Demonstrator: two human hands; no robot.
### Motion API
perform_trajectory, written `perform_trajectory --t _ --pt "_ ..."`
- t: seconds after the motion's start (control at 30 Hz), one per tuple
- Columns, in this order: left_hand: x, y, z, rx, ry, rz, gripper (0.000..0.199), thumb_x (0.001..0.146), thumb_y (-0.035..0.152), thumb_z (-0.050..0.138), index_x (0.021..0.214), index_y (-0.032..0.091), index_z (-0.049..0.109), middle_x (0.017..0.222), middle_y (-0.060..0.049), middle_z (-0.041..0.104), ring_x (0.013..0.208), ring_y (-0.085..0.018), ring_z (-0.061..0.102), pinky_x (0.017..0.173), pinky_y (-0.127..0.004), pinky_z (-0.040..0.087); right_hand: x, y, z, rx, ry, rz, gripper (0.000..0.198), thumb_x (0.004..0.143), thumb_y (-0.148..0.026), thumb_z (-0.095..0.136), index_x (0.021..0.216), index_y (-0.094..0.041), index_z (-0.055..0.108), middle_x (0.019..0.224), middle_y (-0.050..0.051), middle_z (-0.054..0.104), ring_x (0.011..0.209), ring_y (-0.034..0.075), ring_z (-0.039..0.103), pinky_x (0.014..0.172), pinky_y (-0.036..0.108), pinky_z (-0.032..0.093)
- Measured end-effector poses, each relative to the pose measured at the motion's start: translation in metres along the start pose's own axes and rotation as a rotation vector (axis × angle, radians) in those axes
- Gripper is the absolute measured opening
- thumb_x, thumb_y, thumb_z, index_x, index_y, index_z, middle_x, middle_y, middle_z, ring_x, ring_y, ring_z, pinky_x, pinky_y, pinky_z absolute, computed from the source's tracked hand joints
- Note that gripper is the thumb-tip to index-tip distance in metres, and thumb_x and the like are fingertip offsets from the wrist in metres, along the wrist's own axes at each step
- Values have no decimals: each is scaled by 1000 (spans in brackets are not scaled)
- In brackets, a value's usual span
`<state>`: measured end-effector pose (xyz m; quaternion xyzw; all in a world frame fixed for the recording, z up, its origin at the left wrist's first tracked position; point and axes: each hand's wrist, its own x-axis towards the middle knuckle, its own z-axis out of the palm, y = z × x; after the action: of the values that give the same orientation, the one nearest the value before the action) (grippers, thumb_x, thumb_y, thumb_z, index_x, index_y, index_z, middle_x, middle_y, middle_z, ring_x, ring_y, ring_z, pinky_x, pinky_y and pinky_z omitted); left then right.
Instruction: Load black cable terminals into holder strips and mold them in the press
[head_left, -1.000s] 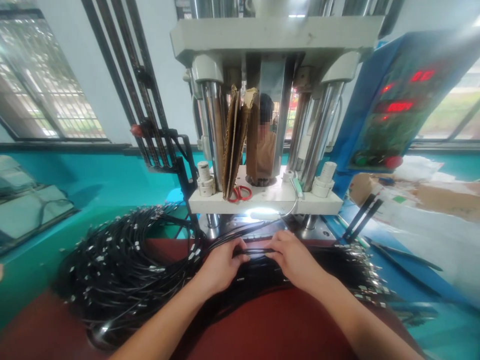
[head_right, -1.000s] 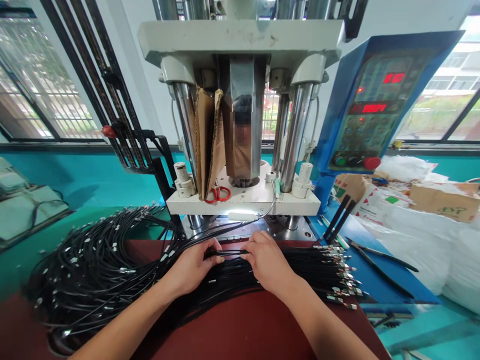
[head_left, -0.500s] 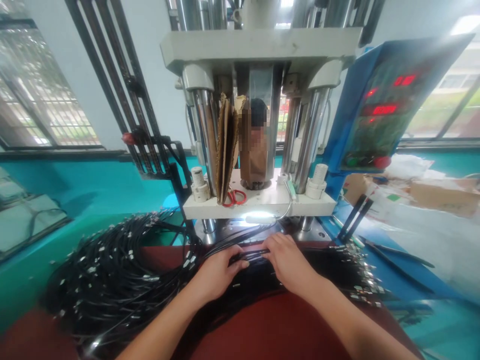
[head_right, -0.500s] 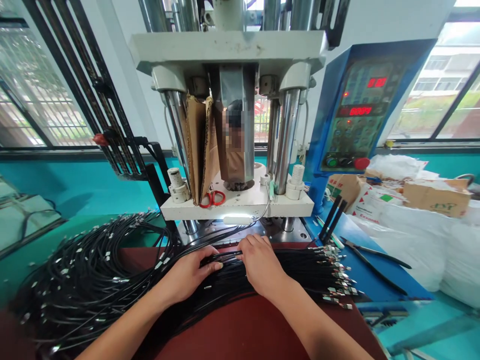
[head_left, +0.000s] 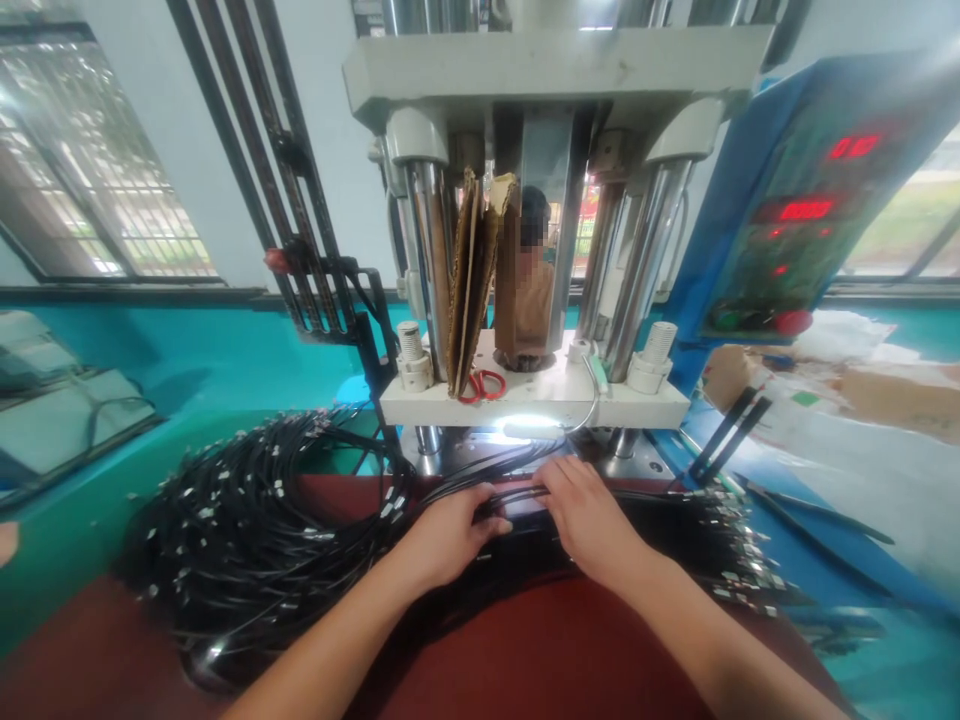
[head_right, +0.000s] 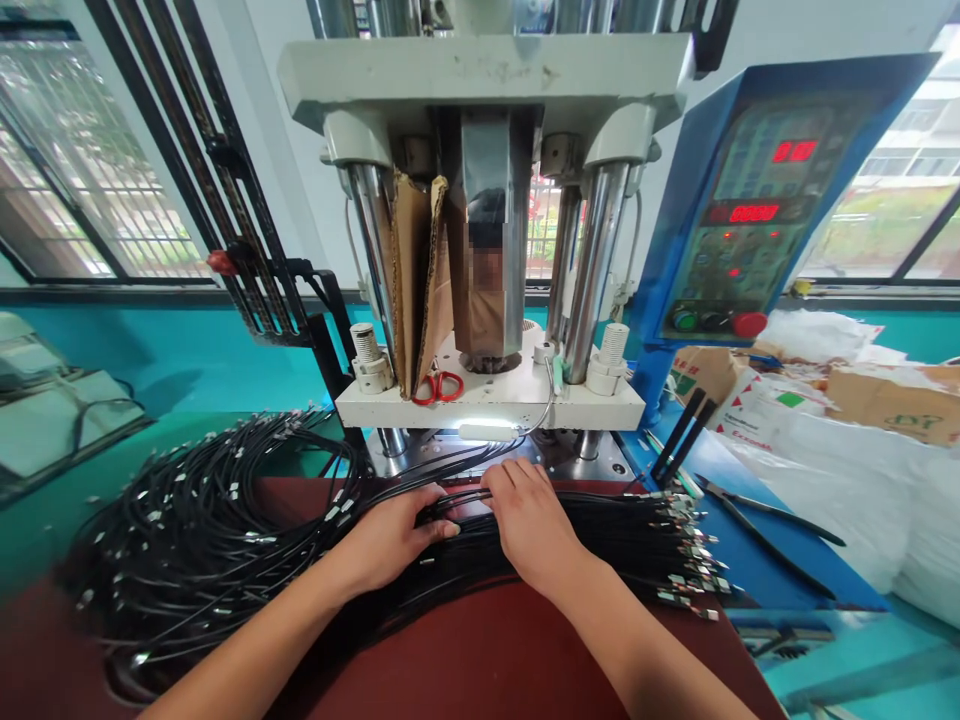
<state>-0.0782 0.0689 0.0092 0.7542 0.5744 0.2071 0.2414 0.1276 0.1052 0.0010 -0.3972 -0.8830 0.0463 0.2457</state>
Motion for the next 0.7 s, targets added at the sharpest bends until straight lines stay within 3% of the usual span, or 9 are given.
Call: perform_trajectory --t 0.2,0.47,0.7 --pt "0 1 3 9 20 0 20 87 37 49 95 21 60 97 -6 67 91 -25 61 82 -33 43 1 2 -1 24 -9 -30 23 89 -6 43 99 -19 60 92 7 58 89 24 48 79 39 38" --pt "-1 -1 -1 -37 27 15 28 93 40 38 97 21 58 101 -6 65 94 -22 60 83 -31 43 -1 12 -19 102 -128 -42 17 94 -21 49 108 -22 58 101 6 63 93 24 55 85 39 41" --pt "-1 -1 -8 -98 -24 37 25 91 40 46 103 23 59 102 -3 66 95 -21 59 82 -29 42 -3 17 -22 92 -140 2 16 94 -16 45 97 -19 60 91 6 61 86 23 55 77 35 44"
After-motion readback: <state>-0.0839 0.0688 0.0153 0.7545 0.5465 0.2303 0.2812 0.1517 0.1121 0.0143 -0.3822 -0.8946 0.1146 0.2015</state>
